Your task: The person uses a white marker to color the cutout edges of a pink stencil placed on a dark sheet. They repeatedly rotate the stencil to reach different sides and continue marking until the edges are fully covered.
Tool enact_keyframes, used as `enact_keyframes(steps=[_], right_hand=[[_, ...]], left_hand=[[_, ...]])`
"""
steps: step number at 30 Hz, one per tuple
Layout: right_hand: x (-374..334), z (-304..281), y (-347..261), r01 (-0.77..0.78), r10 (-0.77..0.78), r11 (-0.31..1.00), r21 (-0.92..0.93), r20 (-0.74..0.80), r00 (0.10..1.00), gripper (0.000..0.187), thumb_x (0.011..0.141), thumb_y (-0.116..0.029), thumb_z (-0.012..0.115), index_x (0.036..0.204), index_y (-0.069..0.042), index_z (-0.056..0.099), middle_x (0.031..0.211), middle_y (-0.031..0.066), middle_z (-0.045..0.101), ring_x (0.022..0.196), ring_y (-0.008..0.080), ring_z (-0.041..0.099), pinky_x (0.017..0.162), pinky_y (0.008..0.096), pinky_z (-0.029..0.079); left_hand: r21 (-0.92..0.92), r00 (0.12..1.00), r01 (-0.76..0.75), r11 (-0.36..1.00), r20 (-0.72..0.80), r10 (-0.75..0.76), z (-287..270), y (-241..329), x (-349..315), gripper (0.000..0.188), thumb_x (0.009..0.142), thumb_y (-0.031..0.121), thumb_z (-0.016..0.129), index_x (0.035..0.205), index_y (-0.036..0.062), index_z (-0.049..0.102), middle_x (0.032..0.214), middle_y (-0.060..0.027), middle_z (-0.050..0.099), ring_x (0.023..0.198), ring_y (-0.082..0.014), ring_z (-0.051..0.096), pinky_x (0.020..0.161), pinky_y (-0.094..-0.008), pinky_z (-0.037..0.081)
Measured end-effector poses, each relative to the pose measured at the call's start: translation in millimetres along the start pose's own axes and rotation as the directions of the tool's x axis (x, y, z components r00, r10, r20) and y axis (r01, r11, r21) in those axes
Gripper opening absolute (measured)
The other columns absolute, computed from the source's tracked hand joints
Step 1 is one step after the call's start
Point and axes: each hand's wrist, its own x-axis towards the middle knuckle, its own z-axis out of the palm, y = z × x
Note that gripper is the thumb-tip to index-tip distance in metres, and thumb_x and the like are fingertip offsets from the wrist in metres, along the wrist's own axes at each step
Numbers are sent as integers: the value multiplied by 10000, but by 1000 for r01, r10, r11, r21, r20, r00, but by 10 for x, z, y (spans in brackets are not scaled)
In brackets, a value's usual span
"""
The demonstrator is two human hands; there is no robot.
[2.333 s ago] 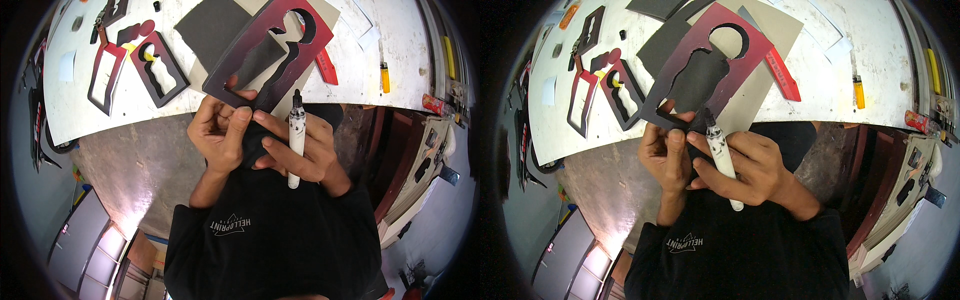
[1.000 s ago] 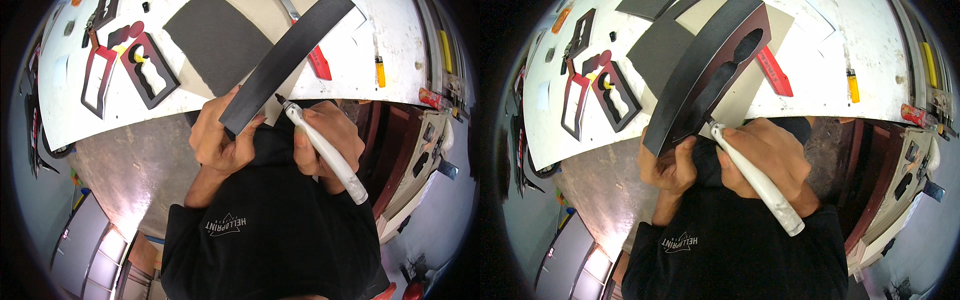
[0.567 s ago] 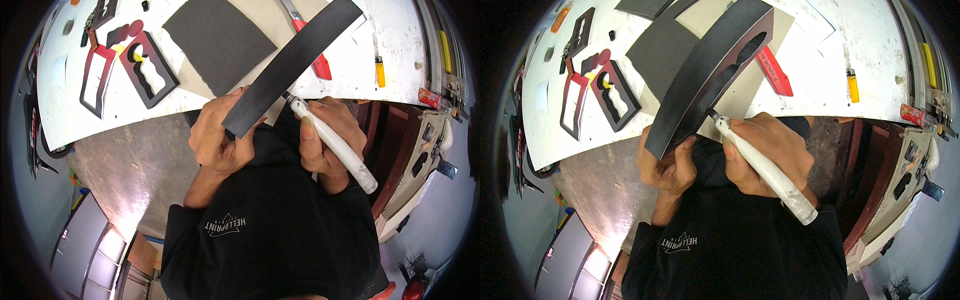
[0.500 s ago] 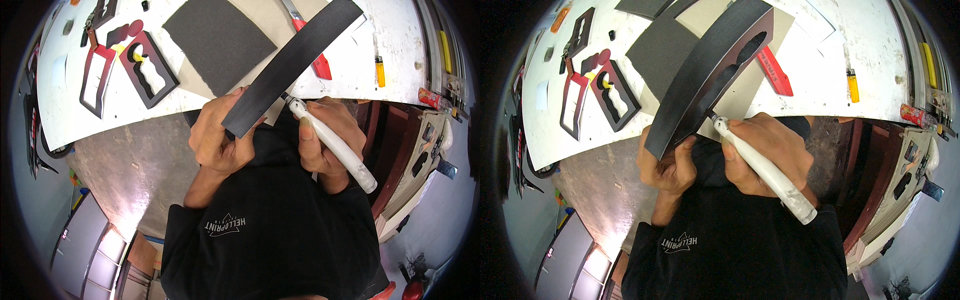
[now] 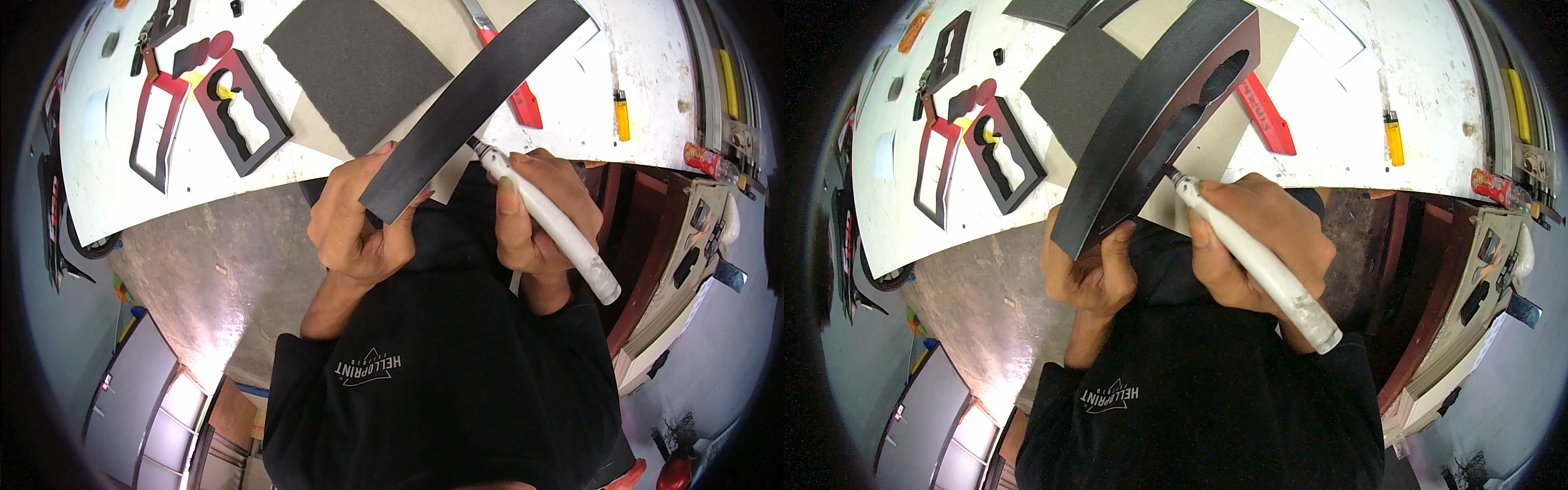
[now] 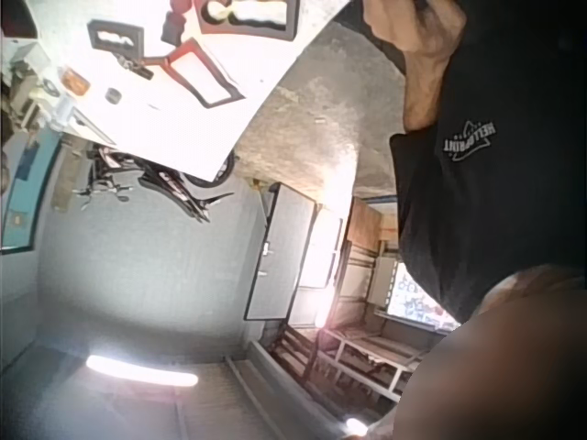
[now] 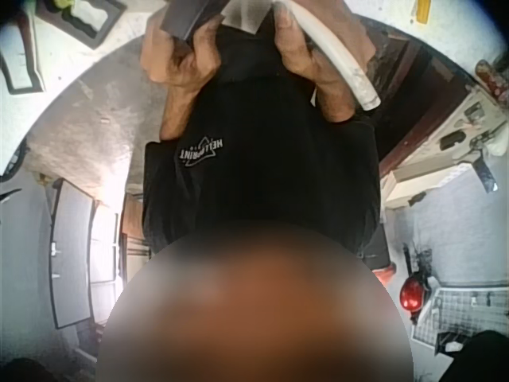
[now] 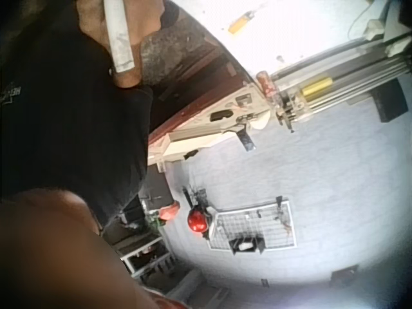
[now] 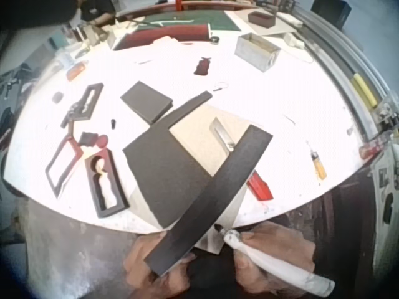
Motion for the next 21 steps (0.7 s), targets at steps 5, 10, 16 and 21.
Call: enact_keyframes(steps=[5,10,16,21], right_hand=[[9,-18,40,11,-11,999,-32,-14,1000,241,871,-59,671,1064,77,620,806,205,696,716,251,699,681,326,555],[-17,2,-9,-5,4,1000,-7,-7,1000,241,860,-44,670,1061,80,619,813,203,701,724,254,703,693,333,559],[46,-28,55,37,-39,996,-84,-23,999,233,851,-40,672,1047,81,635,794,198,702,710,251,703,700,337,559],[-5,-17,-7,-27,27,1000,6,9,1000,230,836,-23,668,1036,88,644,794,211,700,706,253,704,698,335,555]], left_hand=[[-2,1000,-6,1000,0,6,7,-9,-20,392,719,30,834,1054,-89,670,952,-236,716,855,-281,734,725,-318,580],[2,1000,-9,1000,23,9,-2,4,4,403,716,24,834,1065,-90,667,949,-234,717,855,-279,734,725,-315,580],[11,1000,-7,1000,7,7,8,6,3,392,712,21,835,1050,-90,672,945,-231,718,847,-278,735,721,-313,581],[0,1000,-5,1000,5,5,13,-4,-6,389,710,22,835,1046,-90,674,936,-235,718,836,-278,736,710,-314,583]])
